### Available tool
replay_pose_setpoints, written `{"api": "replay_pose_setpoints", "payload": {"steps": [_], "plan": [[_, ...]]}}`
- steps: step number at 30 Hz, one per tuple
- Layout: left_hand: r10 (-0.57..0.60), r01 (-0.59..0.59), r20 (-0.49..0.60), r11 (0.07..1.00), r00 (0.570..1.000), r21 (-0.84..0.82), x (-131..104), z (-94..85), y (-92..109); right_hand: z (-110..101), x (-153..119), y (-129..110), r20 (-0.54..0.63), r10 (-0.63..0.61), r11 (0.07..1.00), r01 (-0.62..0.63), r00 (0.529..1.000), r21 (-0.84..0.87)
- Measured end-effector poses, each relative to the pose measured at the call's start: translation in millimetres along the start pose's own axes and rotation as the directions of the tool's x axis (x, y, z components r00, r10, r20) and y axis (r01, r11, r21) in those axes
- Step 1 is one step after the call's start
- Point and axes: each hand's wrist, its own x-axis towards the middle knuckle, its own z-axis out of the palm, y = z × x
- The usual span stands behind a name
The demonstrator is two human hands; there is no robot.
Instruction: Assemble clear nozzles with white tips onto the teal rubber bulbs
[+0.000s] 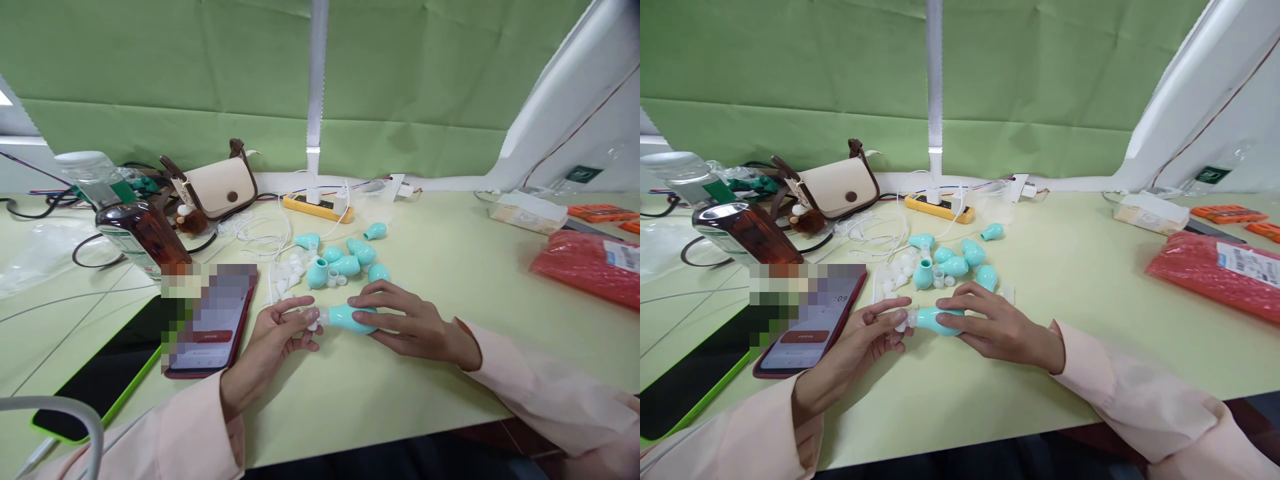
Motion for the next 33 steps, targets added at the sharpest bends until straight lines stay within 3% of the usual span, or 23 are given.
{"api": "replay_pose_setpoints", "payload": {"steps": [7, 13, 19, 25, 29, 33], "plan": [[-0.067, 0.065, 0.086, 0.998, 0.994, 0.025, 2.7, -3.5, 0.2, -1.9, -9.0, 6.9, 0.077, -0.076, 0.992, 0.083, 0.994, -0.1], [0.019, -0.027, 0.068, 0.993, 0.997, 0.118, 0.0, -1.8, 2.2, -0.5, -0.8, 3.3, -0.016, -0.004, 0.997, 0.005, 1.0, 0.08], [0.106, -0.112, 0.035, 0.958, 0.994, 0.264, -2.3, -0.7, 2.5, 2.9, 4.1, 2.6, -0.029, 0.184, 0.93, -0.165, 0.982, 0.329], [0.191, -0.171, -0.018, 0.913, 0.981, 0.371, -7.4, 3.8, 6.9, 5.5, 2.7, 2.2, 0.084, 0.423, 0.74, -0.397, 0.902, 0.543], [0.26, -0.224, -0.029, 0.879, 0.965, 0.422, -8.8, 5.0, 6.8, 6.9, 3.0, -0.9, 0.23, 0.564, 0.482, -0.543, 0.793, 0.688], [0.331, -0.288, -0.004, 0.828, 0.944, 0.482, -9.4, 3.3, 2.2, 8.1, 4.6, -1.9, 0.361, 0.638, 0.224, -0.612, 0.68, 0.758]]}}
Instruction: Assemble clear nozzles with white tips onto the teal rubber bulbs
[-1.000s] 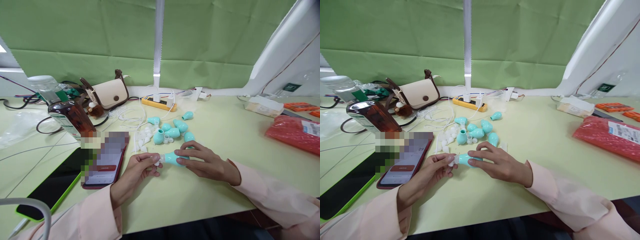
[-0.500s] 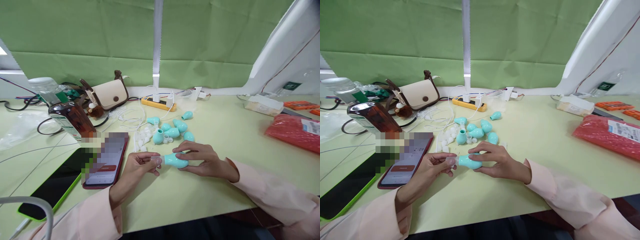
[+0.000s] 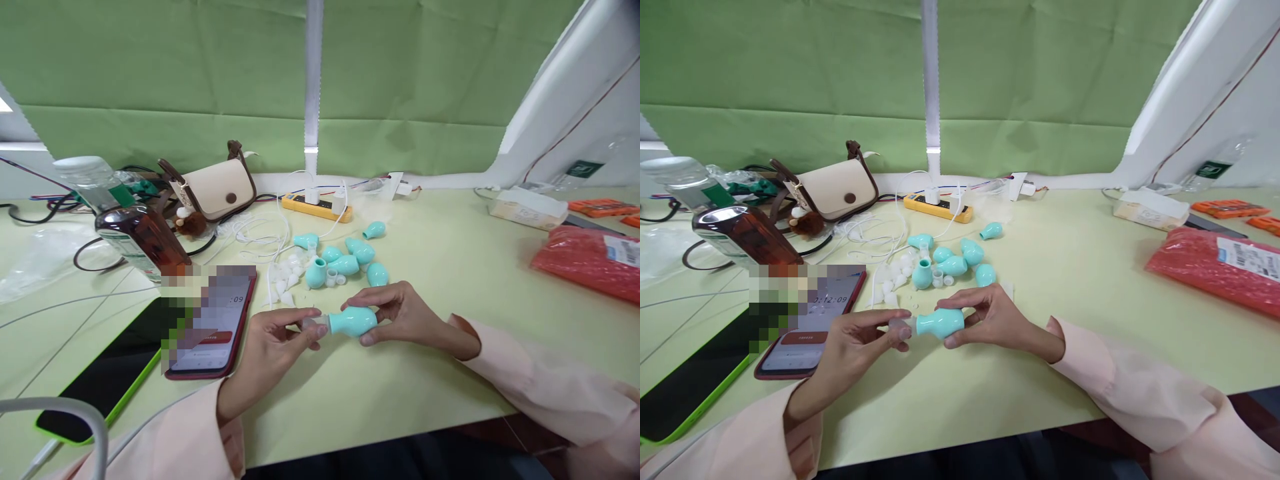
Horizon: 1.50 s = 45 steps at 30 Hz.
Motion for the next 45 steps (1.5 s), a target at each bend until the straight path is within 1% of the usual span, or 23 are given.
{"api": "replay_pose_setpoints", "payload": {"steps": [3, 7, 11, 14, 18, 20, 22, 26, 29, 32, 34, 35, 36, 37, 39, 40, 41, 42, 43, 45], "plan": [[0.106, -0.104, -0.012, 0.992, 0.994, 0.074, -2.6, -0.1, -2.9, -0.2, 1.1, 0.0, -0.019, 0.122, 0.99, -0.12, 0.992, 0.078], [0.237, -0.229, -0.027, 0.958, 0.971, 0.171, -5.6, -0.2, -4.6, -2.2, 2.1, 1.0, -0.017, 0.257, 0.96, -0.253, 0.966, 0.119], [0.346, -0.331, -0.011, 0.906, 0.938, 0.263, -6.7, -0.1, -6.0, -3.4, 3.4, 1.2, 0.021, 0.331, 0.927, -0.329, 0.943, 0.18], [0.372, -0.362, 0.013, 0.891, 0.928, 0.274, -6.9, -0.6, -6.4, -2.7, 4.7, -0.6, 0.052, 0.357, 0.907, -0.359, 0.933, 0.22], [0.345, -0.338, 0.007, 0.916, 0.939, 0.214, -7.6, -1.3, -5.1, -1.5, 5.7, -2.5, 0.13, 0.394, 0.872, -0.415, 0.91, 0.261], [0.346, -0.339, 0.003, 0.917, 0.938, 0.21, -7.7, -1.5, -4.8, -1.1, 5.6, -1.9, 0.175, 0.4, 0.854, -0.435, 0.9, 0.285], [0.374, -0.367, 0.016, 0.9, 0.927, 0.236, -7.4, -1.8, -5.5, -0.7, 5.2, -0.3, 0.205, 0.41, 0.836, -0.456, 0.889, 0.306], [0.462, -0.467, 0.094, 0.828, 0.882, 0.31, -6.6, -3.6, -7.0, 0.4, 4.5, 5.4, 0.262, 0.426, 0.804, -0.495, 0.866, 0.329], [0.483, -0.5, 0.132, 0.811, 0.865, 0.304, -7.6, -5.3, -5.5, 1.2, 4.7, 9.3, 0.312, 0.43, 0.771, -0.524, 0.847, 0.362], [0.459, -0.484, 0.154, 0.83, 0.875, 0.278, -8.3, -6.1, -4.4, 2.8, 5.5, 9.2, 0.36, 0.444, 0.736, -0.563, 0.821, 0.377], [0.425, -0.448, 0.142, 0.85, 0.894, 0.275, -7.1, -5.8, -5.4, 4.9, 5.8, 6.5, 0.373, 0.451, 0.743, -0.573, 0.811, 0.346], [0.396, -0.413, 0.116, 0.87, 0.911, 0.271, -6.0, -5.4, -6.4, 6.5, 5.6, 4.8, 0.349, 0.448, 0.768, -0.554, 0.823, 0.321], [0.353, -0.362, 0.083, 0.897, 0.932, 0.254, -4.8, -4.9, -7.4, 8.3, 5.1, 3.1, 0.294, 0.437, 0.808, -0.515, 0.85, 0.287], [0.296, -0.299, 0.048, 0.927, 0.954, 0.224, -3.6, -4.4, -8.1, 10.3, 4.3, 1.7, 0.21, 0.409, 0.86, -0.452, 0.888, 0.238], [0.167, -0.165, -0.004, 0.978, 0.986, 0.127, -1.8, -3.1, -7.7, 14.6, 1.9, 0.0, 0.017, 0.289, 0.954, -0.289, 0.957, 0.076], [0.109, -0.108, -0.008, 0.992, 0.994, 0.065, -1.3, -2.5, -6.5, 16.8, 0.4, -0.3, -0.048, 0.217, 0.976, -0.218, 0.975, -0.022], [0.062, -0.062, -0.002, 0.998, 0.998, -0.003, -1.0, -2.0, -4.6, 18.9, -1.0, -0.3, -0.071, 0.16, 0.98, -0.167, 0.985, -0.107], [0.026, -0.025, 0.011, 0.997, 1.0, -0.069, -0.9, -1.5, -2.2, 20.9, -2.3, -0.2, -0.058, 0.127, 0.977, -0.135, 0.99, -0.167], [0.0, 0.004, 0.031, 0.992, 1.0, -0.127, -0.8, -1.1, 0.4, 22.8, -3.4, 0.0, -0.024, 0.116, 0.973, -0.118, 0.993, -0.198], [-0.02, 0.035, 0.083, 0.981, 0.996, -0.192, -0.6, -0.9, 5.2, 26.2, -4.9, 0.3, 0.066, 0.138, 0.975, -0.124, 0.988, -0.182]]}}
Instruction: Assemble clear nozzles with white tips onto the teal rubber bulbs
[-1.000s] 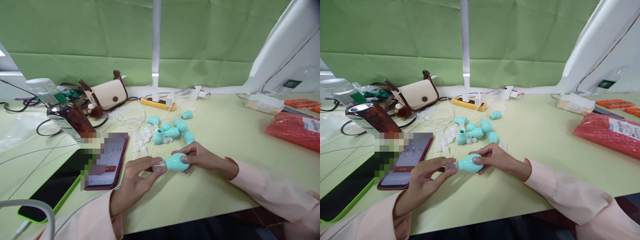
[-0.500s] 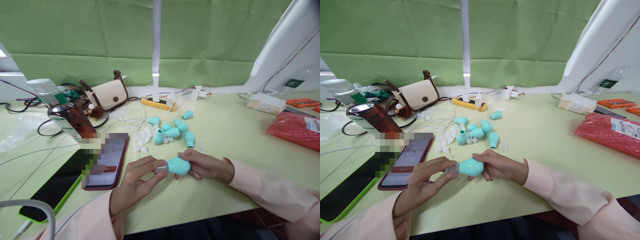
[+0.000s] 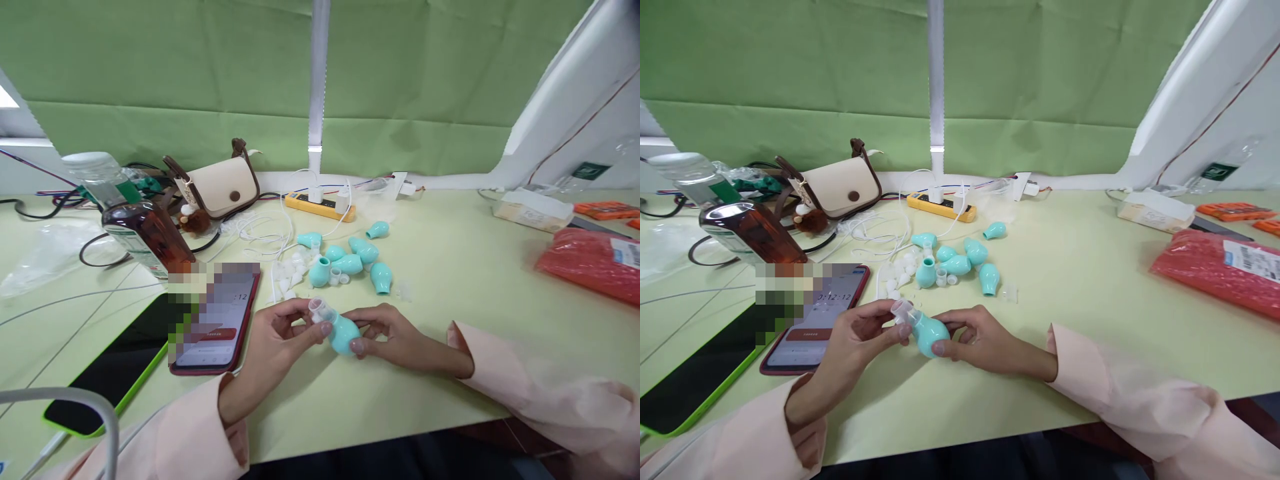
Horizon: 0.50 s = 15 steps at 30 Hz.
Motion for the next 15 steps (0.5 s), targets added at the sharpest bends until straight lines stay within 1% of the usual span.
{"api": "replay_pose_setpoints", "payload": {"steps": [2, 4, 5, 6, 7, 8, 10, 11, 12, 13, 14, 15], "plan": [[0.023, -0.024, 0.044, 1.0, 0.999, 0.01, 0.3, 0.2, 2.9, 2.6, -0.5, -0.1, 0.097, 0.021, 0.996, -0.029, 0.995, 0.083], [0.078, -0.082, 0.075, 0.995, 0.994, 0.052, 0.1, 0.0, 3.3, 4.6, -0.6, 0.2, 0.191, 0.041, 0.985, -0.072, 0.981, 0.159], [0.105, -0.111, 0.082, 0.991, 0.991, 0.074, -0.5, 0.0, 2.6, 5.4, -0.6, 0.6, 0.217, 0.043, 0.981, -0.082, 0.975, 0.176], [0.127, -0.135, 0.088, 0.986, 0.988, 0.093, -1.5, 0.3, 1.5, 6.3, -0.7, 1.0, 0.212, 0.037, 0.983, -0.074, 0.977, 0.167], [0.14, -0.151, 0.096, 0.983, 0.985, 0.109, -2.9, 0.9, 0.2, 7.2, -0.9, 1.6, 0.174, 0.023, 0.991, -0.045, 0.984, 0.128], [0.145, -0.157, 0.107, 0.981, 0.984, 0.117, -4.5, 1.7, -1.3, 8.1, -1.1, 2.1, 0.119, -0.004, 0.998, -0.004, 0.993, 0.062], [0.127, -0.143, 0.14, 0.984, 0.982, 0.106, -8.1, 3.8, -3.8, 9.4, -1.7, 2.9, 0.019, -0.101, 0.986, 0.102, 0.995, -0.134], [0.108, -0.124, 0.162, 0.988, 0.981, 0.093, -9.7, 4.8, -4.6, 9.2, -2.0, 3.2, -0.008, -0.174, 0.954, 0.167, 0.985, -0.248], [0.085, -0.101, 0.182, 0.992, 0.98, 0.081, -11.0, 5.5, -4.9, 7.8, -2.0, 3.3, -0.016, -0.262, 0.902, 0.239, 0.965, -0.361], [0.063, -0.079, 0.19, 0.994, 0.98, 0.076, -12.1, 6.0, -4.9, 4.9, -1.9, 3.5, -0.016, -0.368, 0.823, 0.318, 0.93, -0.471], [0.044, -0.06, 0.185, 0.995, 0.982, 0.079, -12.8, 6.2, -4.6, 0.1, -1.3, 3.6, -0.011, -0.485, 0.716, 0.389, 0.875, -0.58], [0.03, -0.046, 0.17, 0.995, 0.985, 0.089, -13.3, 6.1, -4.2, -6.7, -0.2, 3.7, -0.005, -0.596, 0.591, 0.434, 0.803, -0.68]]}}
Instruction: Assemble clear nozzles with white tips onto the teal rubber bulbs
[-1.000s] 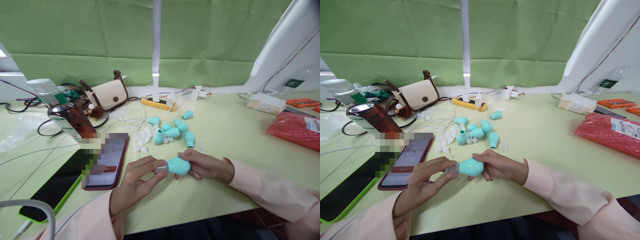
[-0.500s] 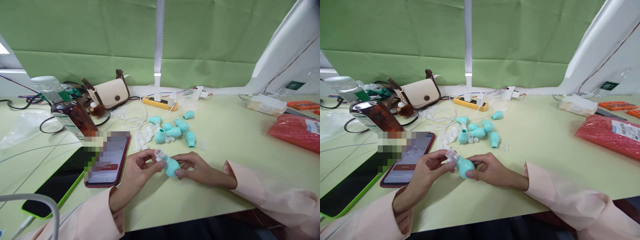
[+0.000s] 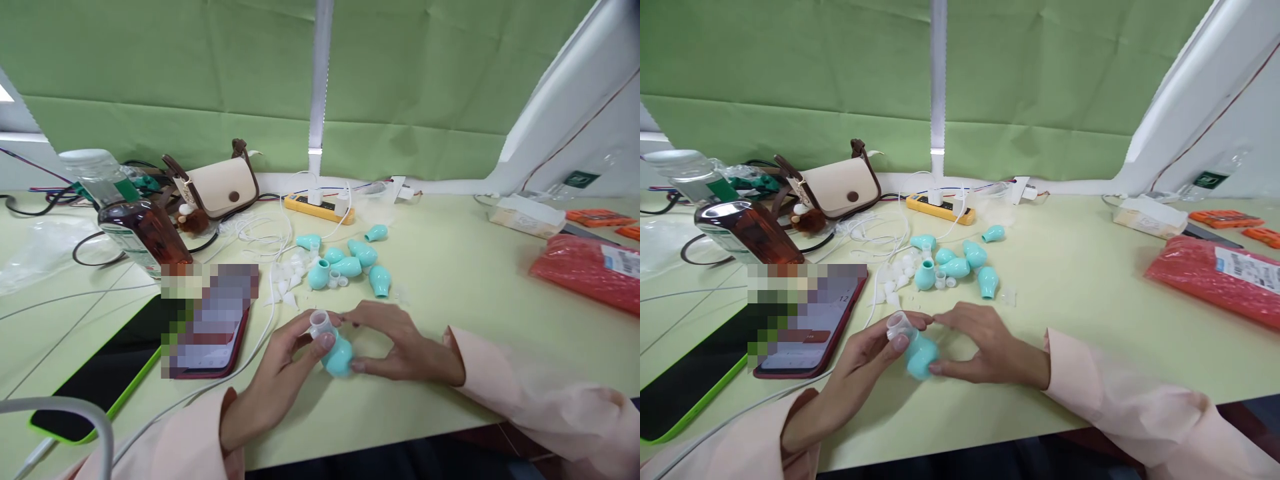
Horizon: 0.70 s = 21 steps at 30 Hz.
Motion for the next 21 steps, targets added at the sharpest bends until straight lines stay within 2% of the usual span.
{"api": "replay_pose_setpoints", "payload": {"steps": [2, 3, 5, 7, 8, 11, 14, 16, 18, 21], "plan": [[-0.018, 0.019, -0.048, 1.0, 0.999, 0.01, -0.5, -0.6, 0.8, -12.8, 3.1, 14.6, -0.128, -0.152, 0.963, 0.117, 0.98, -0.244], [-0.029, 0.03, -0.065, 1.0, 0.997, 0.002, -0.6, -0.9, 0.8, -20.8, 5.2, 23.3, -0.162, -0.16, 0.938, 0.099, 0.974, -0.332], [-0.059, 0.056, -0.069, 0.998, 0.996, -0.035, -0.9, -1.0, 0.0, -39.2, 9.7, 40.9, -0.163, -0.06, 0.885, -0.023, 0.985, -0.465], [-0.097, 0.093, -0.06, 0.994, 0.993, -0.064, -1.4, -0.5, -1.4, -59.0, 13.4, 55.1, -0.037, 0.103, 0.832, -0.107, 0.994, -0.545], [-0.112, 0.107, -0.06, 0.992, 0.992, -0.069, -1.8, -0.1, -2.0, -68.6, 14.6, 60.1, 0.032, 0.185, 0.817, -0.135, 0.982, -0.56], [-0.126, 0.121, -0.087, 0.99, 0.988, -0.069, -2.9, -0.2, -2.6, -90.9, 14.7, 67.9, 0.232, 0.386, 0.833, -0.23, 0.893, -0.503], [-0.126, 0.121, -0.103, 0.992, 0.987, -0.047, -3.4, -2.2, -1.9, -98.7, 11.5, 72.1, 0.451, 0.509, 0.849, -0.342, 0.733, -0.402], [-0.132, 0.131, -0.091, 0.991, 0.987, -0.024, -3.3, -3.8, -1.6, -97.2, 9.2, 75.6, 0.518, 0.559, 0.828, -0.403, 0.648, -0.389], [-0.145, 0.146, -0.073, 0.989, 0.987, 0.011, -2.8, -4.7, -1.2, -94.6, 7.8, 78.5, 0.526, 0.585, 0.811, -0.428, 0.618, -0.399], [-0.163, 0.169, -0.071, 0.982, 0.984, 0.088, -1.6, -3.7, 0.4, -92.9, 8.2, 76.9, 0.548, 0.568, 0.823, -0.434, 0.615, -0.366]]}}
